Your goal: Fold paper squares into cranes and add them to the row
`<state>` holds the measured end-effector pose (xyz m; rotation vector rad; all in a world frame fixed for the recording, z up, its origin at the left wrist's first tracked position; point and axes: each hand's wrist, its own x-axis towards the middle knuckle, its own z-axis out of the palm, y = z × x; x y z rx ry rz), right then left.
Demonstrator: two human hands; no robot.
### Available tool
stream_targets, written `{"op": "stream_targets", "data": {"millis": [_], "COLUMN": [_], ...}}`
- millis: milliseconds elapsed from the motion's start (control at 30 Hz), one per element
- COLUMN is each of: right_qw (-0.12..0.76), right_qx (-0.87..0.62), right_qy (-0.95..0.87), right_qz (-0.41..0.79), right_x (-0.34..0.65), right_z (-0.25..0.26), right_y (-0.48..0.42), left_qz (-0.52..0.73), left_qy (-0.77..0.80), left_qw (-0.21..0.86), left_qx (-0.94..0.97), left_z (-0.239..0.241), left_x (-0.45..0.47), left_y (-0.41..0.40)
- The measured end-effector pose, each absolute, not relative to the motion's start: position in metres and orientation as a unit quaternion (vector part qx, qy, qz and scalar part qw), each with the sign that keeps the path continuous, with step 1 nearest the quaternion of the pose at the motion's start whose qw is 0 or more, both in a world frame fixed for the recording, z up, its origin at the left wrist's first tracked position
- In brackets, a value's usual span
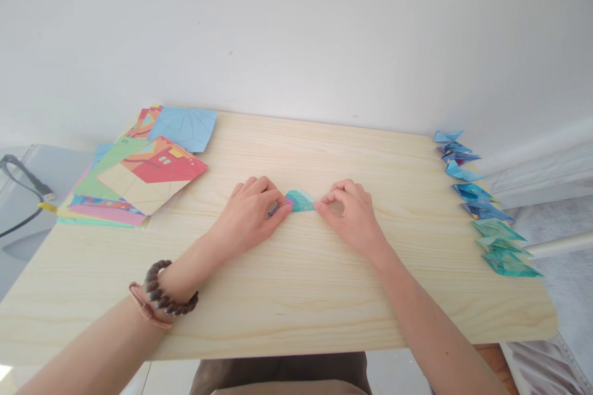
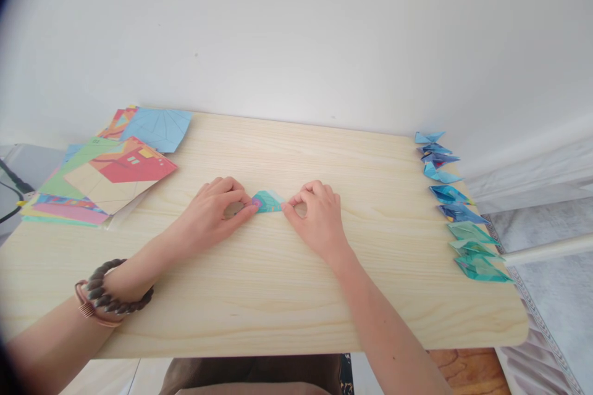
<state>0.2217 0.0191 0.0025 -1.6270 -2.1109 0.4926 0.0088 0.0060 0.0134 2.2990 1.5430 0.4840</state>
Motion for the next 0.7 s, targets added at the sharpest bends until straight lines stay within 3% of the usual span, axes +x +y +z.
{"op": "stream_targets", "data": {"millis": [700], "right_qw": [0.205], "right_qx": [-0.606], "right_qy": [-0.728], "right_qz": [0.248], "right_x": [0.223], "right_z": [0.009], "right_y": [0.028], "left_qz": [0.153], "left_qy": [0.585], "left_qw": [0.183], "left_qx": [0.776], "left_z": [0.015], "left_x": [-0.001], "left_y": [0.012]}}
